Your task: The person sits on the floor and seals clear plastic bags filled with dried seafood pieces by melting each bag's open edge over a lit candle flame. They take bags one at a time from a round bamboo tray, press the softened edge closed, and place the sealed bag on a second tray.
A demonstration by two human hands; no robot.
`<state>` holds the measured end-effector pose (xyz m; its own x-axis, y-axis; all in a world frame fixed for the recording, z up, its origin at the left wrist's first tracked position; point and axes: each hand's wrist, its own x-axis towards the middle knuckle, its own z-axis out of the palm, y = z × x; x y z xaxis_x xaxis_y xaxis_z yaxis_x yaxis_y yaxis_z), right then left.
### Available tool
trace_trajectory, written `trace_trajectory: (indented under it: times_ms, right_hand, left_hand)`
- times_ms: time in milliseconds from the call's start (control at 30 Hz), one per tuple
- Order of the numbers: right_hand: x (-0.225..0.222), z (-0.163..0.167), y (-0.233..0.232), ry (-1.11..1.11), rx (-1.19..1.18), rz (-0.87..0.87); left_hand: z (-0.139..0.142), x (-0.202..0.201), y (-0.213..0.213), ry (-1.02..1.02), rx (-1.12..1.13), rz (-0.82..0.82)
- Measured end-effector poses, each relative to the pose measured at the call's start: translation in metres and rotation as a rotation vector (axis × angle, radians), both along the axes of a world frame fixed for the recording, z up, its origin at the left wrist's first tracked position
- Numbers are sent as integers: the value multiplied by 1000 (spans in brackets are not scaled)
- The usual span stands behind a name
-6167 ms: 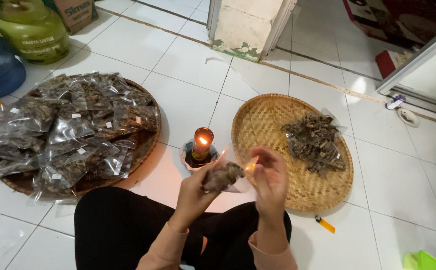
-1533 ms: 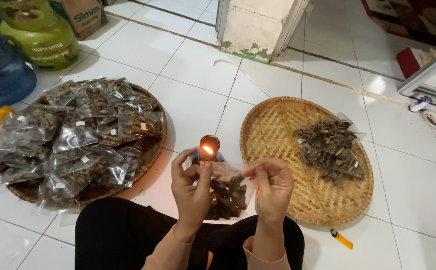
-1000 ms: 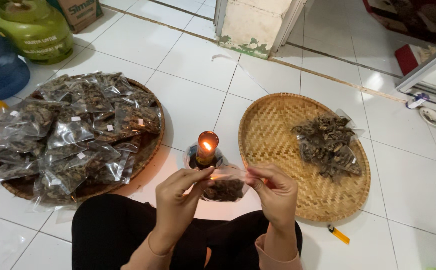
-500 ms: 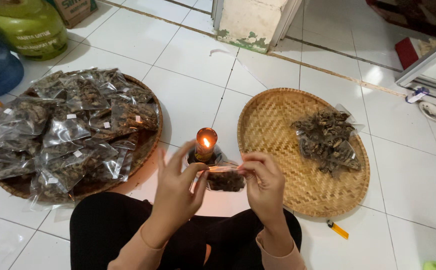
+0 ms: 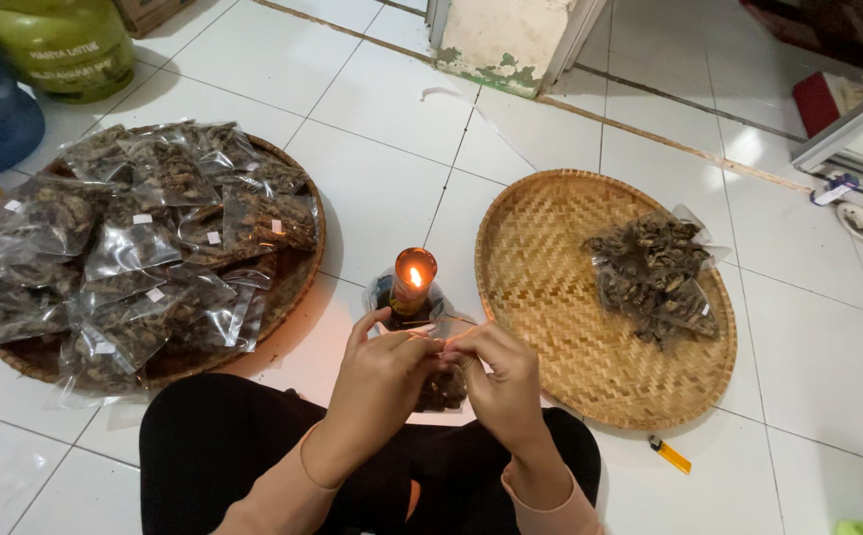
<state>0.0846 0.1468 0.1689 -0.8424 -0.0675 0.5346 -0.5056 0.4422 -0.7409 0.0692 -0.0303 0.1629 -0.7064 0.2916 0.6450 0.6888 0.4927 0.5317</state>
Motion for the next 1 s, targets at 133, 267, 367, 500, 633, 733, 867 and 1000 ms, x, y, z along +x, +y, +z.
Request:
trace_trajectory:
  times_ms: [133, 267, 367, 500, 633, 733, 867, 1000]
  right_hand:
    - [3, -1, -10, 58, 103, -54]
    - [2, -3, -17, 90, 157, -116]
    - [1, -4, -17, 95, 170, -103]
    - [-1, -9, -18, 115, 196, -117]
    - [3, -12, -18, 37, 140, -115]
    - [6, -9, -11, -12, 38, -74]
    - [6, -2, 4, -85, -36, -31]
    - [8, 5, 13, -62, -52, -76]
  left_hand:
    - [-3, 0, -5, -14, -81, 47]
    - [-8, -2, -4, -67, -34, 85]
    - [-14, -3, -3, -65, 1, 59]
    - [-22, 0, 0, -90, 70, 36]
    - [-23, -3, -1, -166, 100, 13]
    - [-15, -7, -8, -234, 44, -54]
    - [2, -5, -16, -142, -70, -44]
    - [18, -1, -18, -81, -101, -42]
